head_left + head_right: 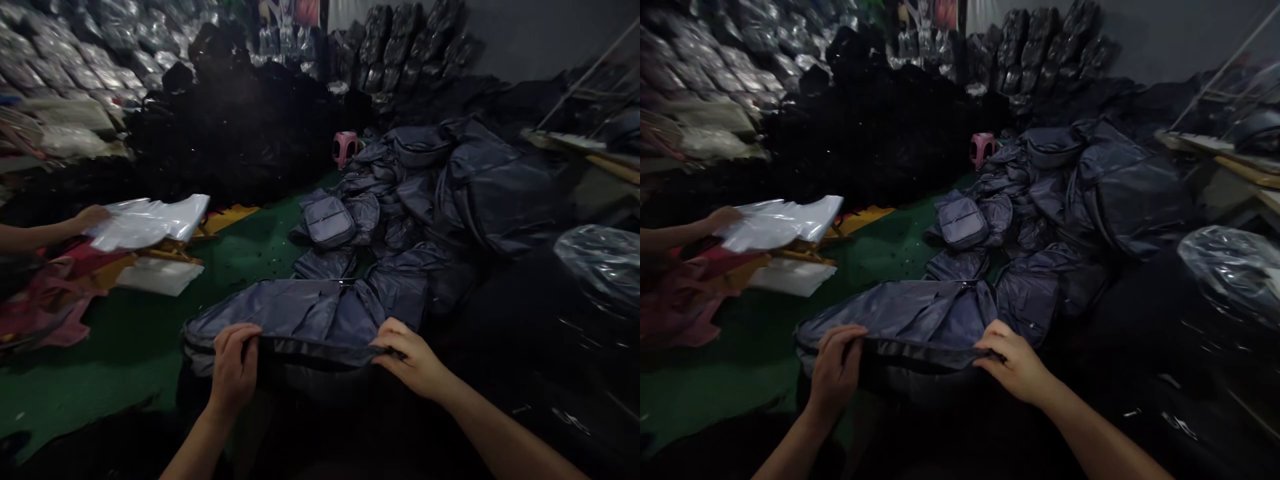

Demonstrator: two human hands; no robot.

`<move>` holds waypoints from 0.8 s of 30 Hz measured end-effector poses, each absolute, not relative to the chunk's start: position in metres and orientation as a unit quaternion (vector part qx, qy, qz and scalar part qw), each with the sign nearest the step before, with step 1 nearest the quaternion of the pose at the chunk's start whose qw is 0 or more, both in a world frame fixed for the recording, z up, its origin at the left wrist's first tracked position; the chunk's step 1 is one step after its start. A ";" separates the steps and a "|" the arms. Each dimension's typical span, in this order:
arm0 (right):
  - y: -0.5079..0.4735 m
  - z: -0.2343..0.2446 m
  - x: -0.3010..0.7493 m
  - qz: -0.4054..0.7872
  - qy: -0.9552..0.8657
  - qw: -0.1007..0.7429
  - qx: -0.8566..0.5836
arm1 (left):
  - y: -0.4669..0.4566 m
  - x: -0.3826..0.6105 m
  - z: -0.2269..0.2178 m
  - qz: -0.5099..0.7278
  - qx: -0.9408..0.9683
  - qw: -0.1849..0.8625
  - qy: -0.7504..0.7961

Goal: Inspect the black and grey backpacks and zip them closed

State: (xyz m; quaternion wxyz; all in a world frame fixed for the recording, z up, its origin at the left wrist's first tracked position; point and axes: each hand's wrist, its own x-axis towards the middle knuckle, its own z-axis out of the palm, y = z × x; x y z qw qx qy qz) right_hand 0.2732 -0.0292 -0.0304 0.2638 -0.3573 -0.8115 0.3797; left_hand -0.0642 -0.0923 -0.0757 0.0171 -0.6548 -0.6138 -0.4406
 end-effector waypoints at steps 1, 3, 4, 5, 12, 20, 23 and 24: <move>-0.031 -0.031 0.272 0.380 -0.818 0.255 -0.348 | -0.095 -0.066 -0.078 -0.435 -0.664 0.013 -0.608; -0.037 -0.034 0.270 0.386 -0.835 0.221 -0.323 | -0.103 -0.071 -0.082 -0.415 -0.689 -0.019 -0.594; -0.042 -0.037 0.269 0.387 -0.845 0.203 -0.308 | -0.106 -0.074 -0.083 -0.403 -0.701 -0.045 -0.587; -0.047 -0.039 0.268 0.387 -0.854 0.188 -0.293 | -0.109 -0.076 -0.082 -0.391 -0.708 -0.073 -0.583; -0.082 -0.049 0.263 0.384 -0.873 0.164 -0.253 | -0.069 -0.043 -0.046 -0.351 -0.680 -0.205 -0.611; -0.091 -0.057 0.266 0.358 -0.886 0.150 -0.253 | 0.029 0.077 -0.038 -0.233 -0.716 -0.368 -0.546; -0.092 -0.061 0.268 0.339 -0.895 0.135 -0.257 | 0.050 0.105 -0.048 -0.209 -0.721 -0.354 -0.558; -0.092 -0.063 0.268 0.338 -0.896 0.133 -0.255 | 0.054 0.111 -0.052 -0.201 -0.722 -0.350 -0.562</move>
